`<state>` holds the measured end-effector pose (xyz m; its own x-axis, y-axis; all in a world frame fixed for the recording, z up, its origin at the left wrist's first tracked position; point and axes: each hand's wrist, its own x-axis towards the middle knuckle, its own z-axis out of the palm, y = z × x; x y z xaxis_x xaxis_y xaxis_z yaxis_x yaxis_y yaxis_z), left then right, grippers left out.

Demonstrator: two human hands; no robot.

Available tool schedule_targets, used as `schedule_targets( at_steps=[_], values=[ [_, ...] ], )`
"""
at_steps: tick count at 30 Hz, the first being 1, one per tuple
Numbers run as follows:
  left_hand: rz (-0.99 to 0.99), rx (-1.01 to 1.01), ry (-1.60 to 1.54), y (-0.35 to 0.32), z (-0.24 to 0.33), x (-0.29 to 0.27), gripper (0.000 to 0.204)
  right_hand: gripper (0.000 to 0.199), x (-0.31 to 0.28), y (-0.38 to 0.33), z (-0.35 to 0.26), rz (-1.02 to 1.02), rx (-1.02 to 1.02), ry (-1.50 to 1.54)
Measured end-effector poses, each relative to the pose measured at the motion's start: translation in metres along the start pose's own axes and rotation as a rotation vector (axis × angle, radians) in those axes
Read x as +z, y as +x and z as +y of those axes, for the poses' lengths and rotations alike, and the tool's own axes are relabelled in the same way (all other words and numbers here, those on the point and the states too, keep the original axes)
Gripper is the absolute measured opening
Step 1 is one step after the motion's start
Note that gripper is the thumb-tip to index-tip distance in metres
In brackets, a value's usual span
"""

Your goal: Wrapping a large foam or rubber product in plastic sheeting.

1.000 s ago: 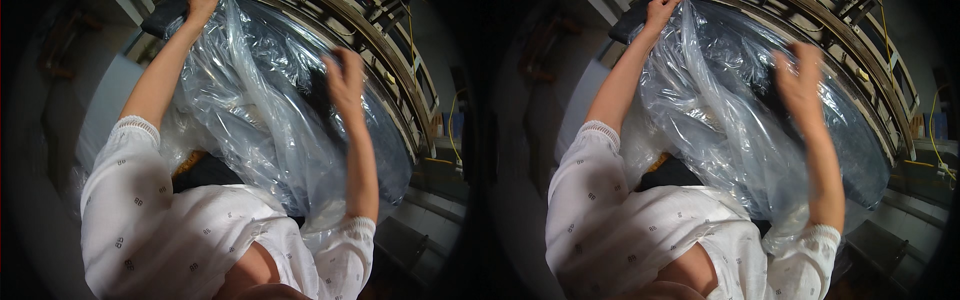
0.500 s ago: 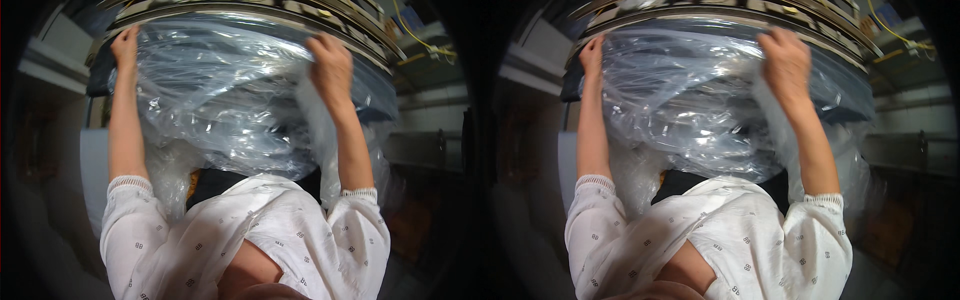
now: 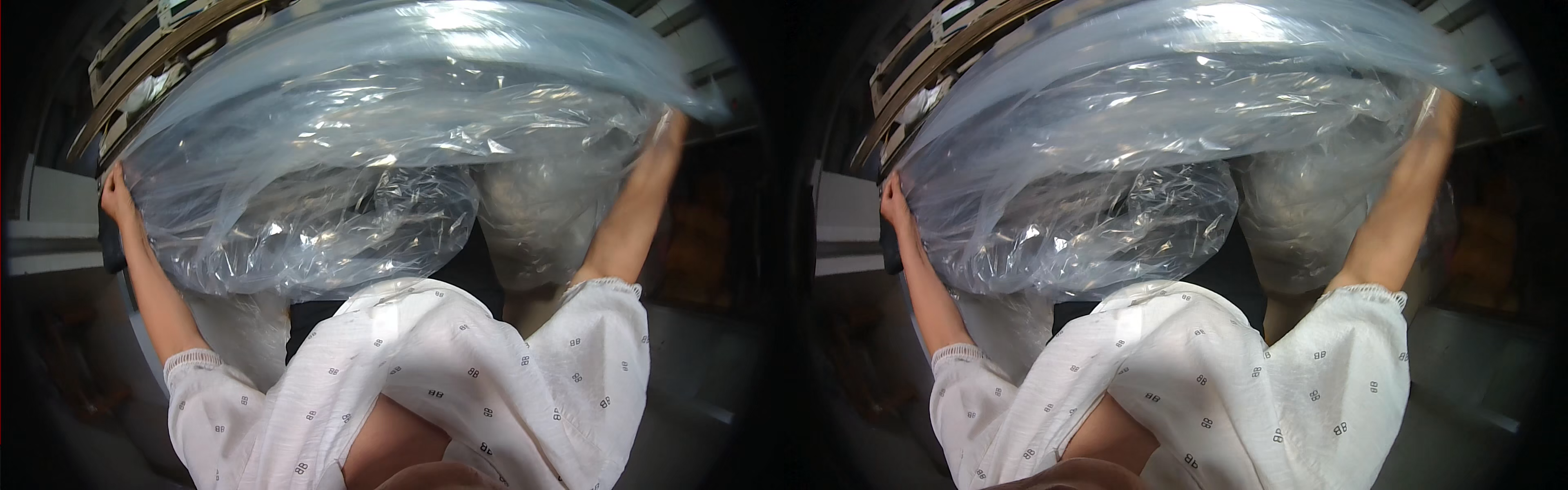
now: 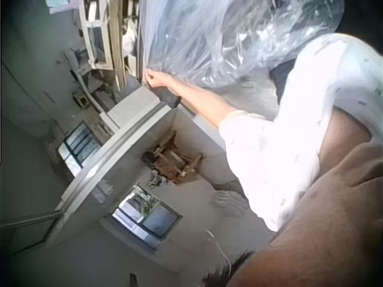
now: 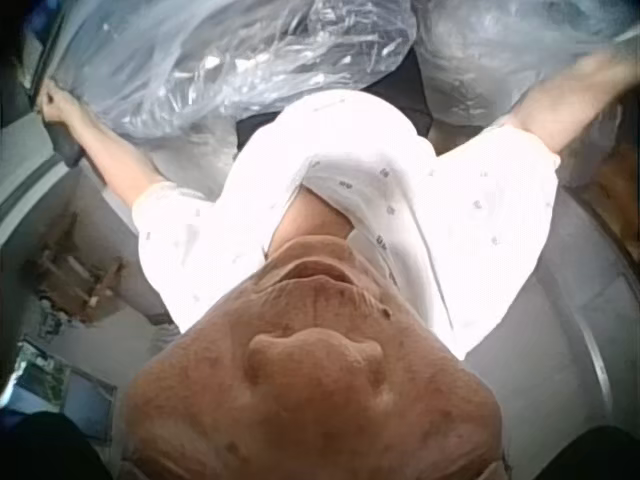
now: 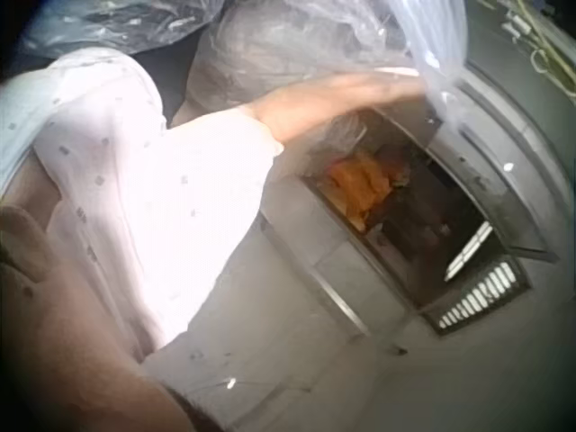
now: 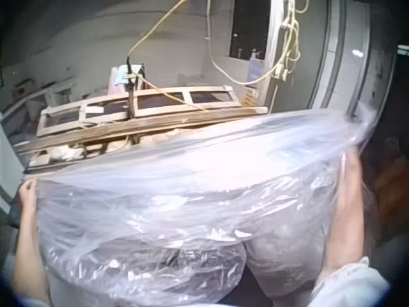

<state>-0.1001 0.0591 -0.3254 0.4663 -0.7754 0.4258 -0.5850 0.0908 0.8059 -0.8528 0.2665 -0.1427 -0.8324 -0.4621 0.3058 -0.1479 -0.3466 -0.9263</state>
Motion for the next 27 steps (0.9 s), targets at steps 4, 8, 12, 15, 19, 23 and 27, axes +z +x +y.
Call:
schedule_targets(
  at_steps=[4, 8, 12, 15, 19, 23, 27],
  values=[
    [0.002, -0.035, 0.142, 0.010, -0.043, -0.068, 0.035, 0.024, -0.090, 0.083, 0.178, -0.805, -0.174, -0.748],
    [-0.069, 0.005, 0.398, -0.004, -0.054, -0.122, 0.038, 0.018, -0.114, -0.007, 0.159, -0.846, 0.545, -0.780],
    [-0.027, -0.012, 0.536, -0.010, -0.045, -0.123, 0.040, 0.021, -0.109, -0.028, 0.132, -1.223, 0.886, -0.868],
    [0.061, 0.018, 0.664, -0.008, -0.042, -0.109, 0.033, 0.027, -0.124, -0.022, 0.157, -1.236, 0.445, -0.972],
    [0.019, 0.045, 0.645, -0.008, -0.040, -0.110, 0.034, 0.037, -0.025, 0.004, 0.138, -0.789, 0.053, -0.650],
    [0.034, 0.036, 0.684, -0.002, -0.044, -0.117, 0.038, 0.040, 0.041, 0.029, 0.159, -0.581, -0.247, -1.106],
    [0.023, 0.047, 0.695, -0.006, -0.045, -0.113, 0.037, 0.044, 0.046, 0.049, 0.192, -0.584, -0.308, -1.103]
  ],
)
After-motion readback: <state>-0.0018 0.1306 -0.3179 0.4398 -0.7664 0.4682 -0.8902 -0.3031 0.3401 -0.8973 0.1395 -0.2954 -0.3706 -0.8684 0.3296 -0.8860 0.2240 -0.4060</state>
